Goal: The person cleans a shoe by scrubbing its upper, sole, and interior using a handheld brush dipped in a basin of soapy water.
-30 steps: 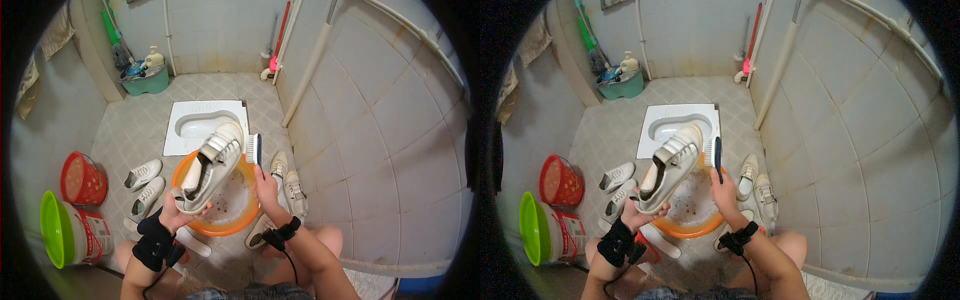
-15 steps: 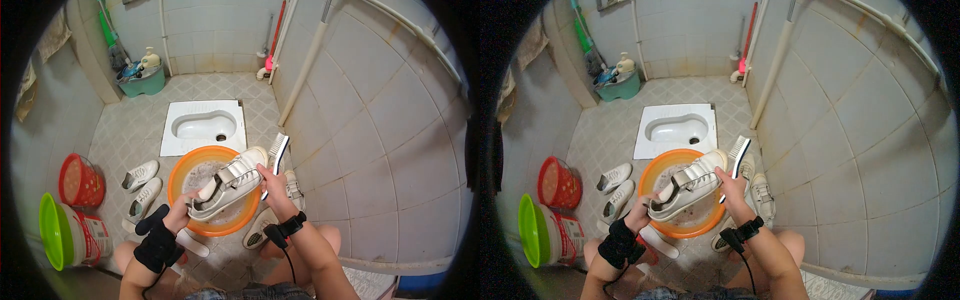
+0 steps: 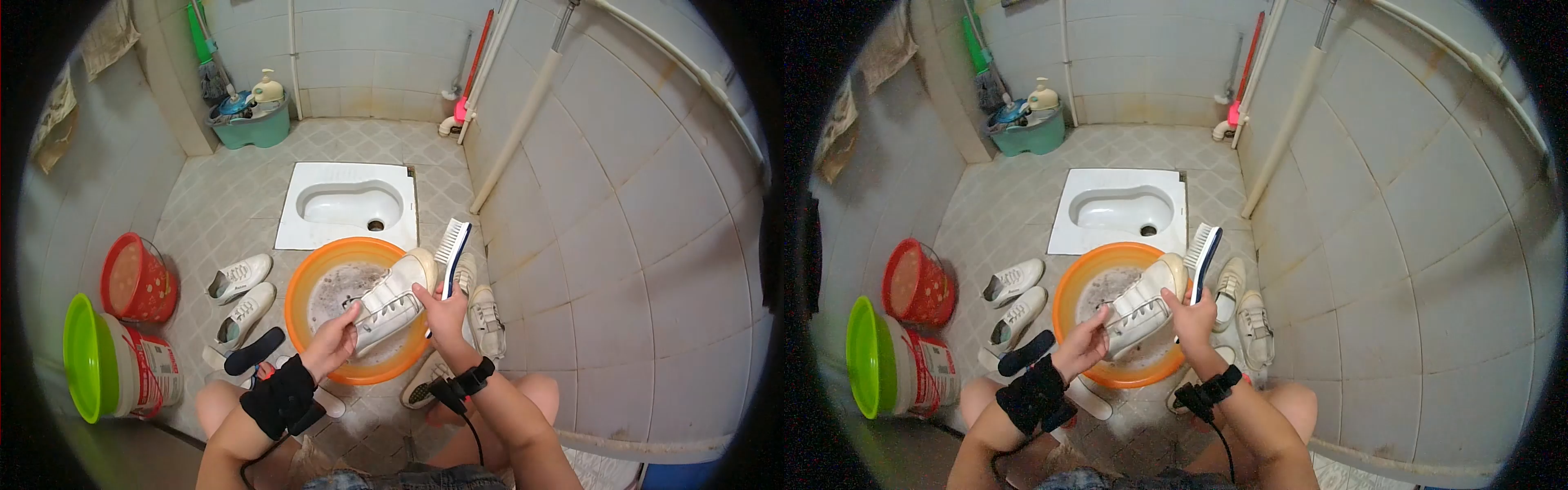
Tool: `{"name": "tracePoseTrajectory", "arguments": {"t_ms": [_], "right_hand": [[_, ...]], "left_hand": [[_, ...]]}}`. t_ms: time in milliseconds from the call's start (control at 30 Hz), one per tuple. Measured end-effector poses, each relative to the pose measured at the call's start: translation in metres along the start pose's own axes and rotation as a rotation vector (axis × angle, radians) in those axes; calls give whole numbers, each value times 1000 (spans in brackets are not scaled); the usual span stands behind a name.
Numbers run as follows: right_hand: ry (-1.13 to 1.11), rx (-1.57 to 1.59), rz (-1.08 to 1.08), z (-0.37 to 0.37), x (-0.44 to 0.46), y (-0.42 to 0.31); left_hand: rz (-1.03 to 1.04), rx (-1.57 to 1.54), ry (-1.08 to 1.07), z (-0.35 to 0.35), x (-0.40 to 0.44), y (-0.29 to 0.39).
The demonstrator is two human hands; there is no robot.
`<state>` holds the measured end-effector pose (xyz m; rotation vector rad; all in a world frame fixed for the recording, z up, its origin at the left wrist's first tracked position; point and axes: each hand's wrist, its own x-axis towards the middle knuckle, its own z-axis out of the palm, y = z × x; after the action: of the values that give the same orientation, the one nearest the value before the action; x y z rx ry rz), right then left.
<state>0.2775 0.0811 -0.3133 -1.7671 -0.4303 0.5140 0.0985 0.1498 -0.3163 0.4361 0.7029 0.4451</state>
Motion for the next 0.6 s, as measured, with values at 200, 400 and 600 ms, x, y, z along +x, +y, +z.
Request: {"name": "tracePoseTrajectory", "arguments": {"t_ms": [200, 400, 600], "right_hand": [[-234, 12, -57, 7, -12, -9], [-98, -372, -412, -9, -23, -26], [-402, -701, -698, -4, -47, -9]], "left_hand": [[-95, -193, -211, 3, -1, 20], [-24, -170, -192, 8, 3, 35], [23, -165, -160, 0, 7, 32]]}}
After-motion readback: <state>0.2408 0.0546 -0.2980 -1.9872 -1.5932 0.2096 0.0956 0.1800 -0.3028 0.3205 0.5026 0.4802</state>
